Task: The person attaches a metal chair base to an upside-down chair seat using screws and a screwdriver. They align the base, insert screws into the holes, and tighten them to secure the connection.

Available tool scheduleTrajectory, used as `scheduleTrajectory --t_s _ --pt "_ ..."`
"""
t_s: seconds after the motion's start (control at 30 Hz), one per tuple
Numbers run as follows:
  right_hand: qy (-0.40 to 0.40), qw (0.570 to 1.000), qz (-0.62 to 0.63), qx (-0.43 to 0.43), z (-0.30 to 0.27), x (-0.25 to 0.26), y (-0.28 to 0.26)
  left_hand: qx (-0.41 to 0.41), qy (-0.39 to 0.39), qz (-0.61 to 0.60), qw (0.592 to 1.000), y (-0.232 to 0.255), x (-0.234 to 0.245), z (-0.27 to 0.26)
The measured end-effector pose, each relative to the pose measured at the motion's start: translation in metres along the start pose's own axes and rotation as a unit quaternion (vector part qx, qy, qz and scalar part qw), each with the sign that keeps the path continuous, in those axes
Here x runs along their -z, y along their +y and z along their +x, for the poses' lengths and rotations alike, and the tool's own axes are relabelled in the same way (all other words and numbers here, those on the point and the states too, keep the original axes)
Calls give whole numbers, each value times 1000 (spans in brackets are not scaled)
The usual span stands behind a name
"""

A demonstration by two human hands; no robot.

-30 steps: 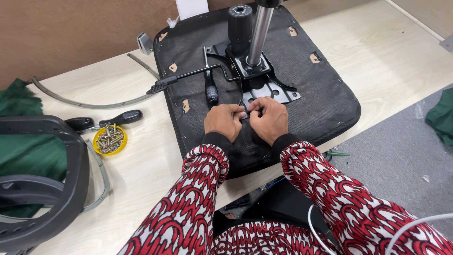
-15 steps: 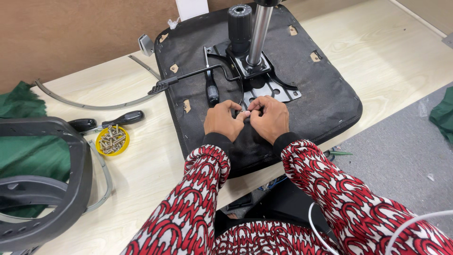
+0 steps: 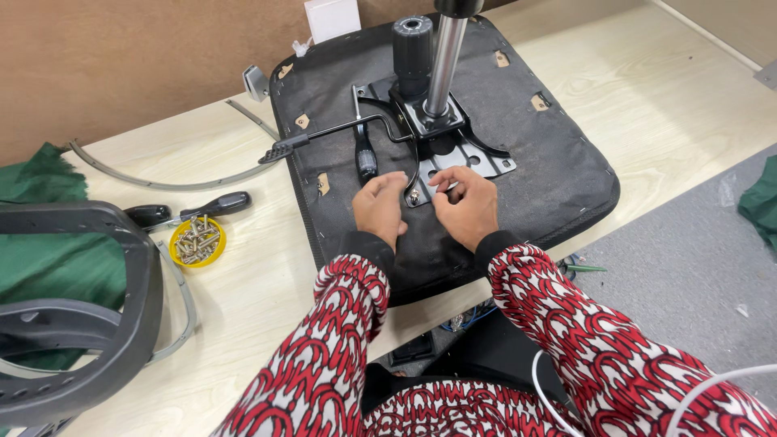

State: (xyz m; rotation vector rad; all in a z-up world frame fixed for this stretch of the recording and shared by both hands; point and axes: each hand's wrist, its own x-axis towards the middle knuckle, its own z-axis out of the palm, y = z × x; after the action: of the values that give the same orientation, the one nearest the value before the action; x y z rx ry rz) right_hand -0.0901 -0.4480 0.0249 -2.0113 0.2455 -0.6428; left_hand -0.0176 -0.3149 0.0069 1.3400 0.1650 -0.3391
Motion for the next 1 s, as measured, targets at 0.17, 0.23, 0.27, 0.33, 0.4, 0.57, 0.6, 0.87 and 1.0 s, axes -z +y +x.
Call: scheduleTrajectory --t_s 0.17,0.23,0.27,0.33,0.4,0.57,0.6,0.87,1.0 --pt "-26 997 76 -21 -19 4 -3 94 -43 -105 989 -23 -8 -13" --pt "-64 992 105 -29 -28 9 -8 92 -79 -82 989 -34 -14 -17" --pt "-86 989 114 -26 -34 10 -12 82 -109 -73 988 -38 -16 -19" --pt "-120 988 96 -5 -41 18 -17 60 -149 -84 983 -46 -23 -23" --pt "-142 988 46 33 -44 26 -23 30 -169 -119 978 -47 -28 -23" --pt "-188 981 54 11 -36 43 -26 43 -180 -60 981 -40 -30 -33" --pt "-189 981 50 7 -35 46 -26 51 -181 -52 981 -38 -32 -36" --pt "-200 976 -29 -83 -30 55 -39 67 -203 -29 976 -38 -35 -38" --pt "-198 976 -85 -1 -28 56 -45 122 -138 -42 982 -47 -38 -32"
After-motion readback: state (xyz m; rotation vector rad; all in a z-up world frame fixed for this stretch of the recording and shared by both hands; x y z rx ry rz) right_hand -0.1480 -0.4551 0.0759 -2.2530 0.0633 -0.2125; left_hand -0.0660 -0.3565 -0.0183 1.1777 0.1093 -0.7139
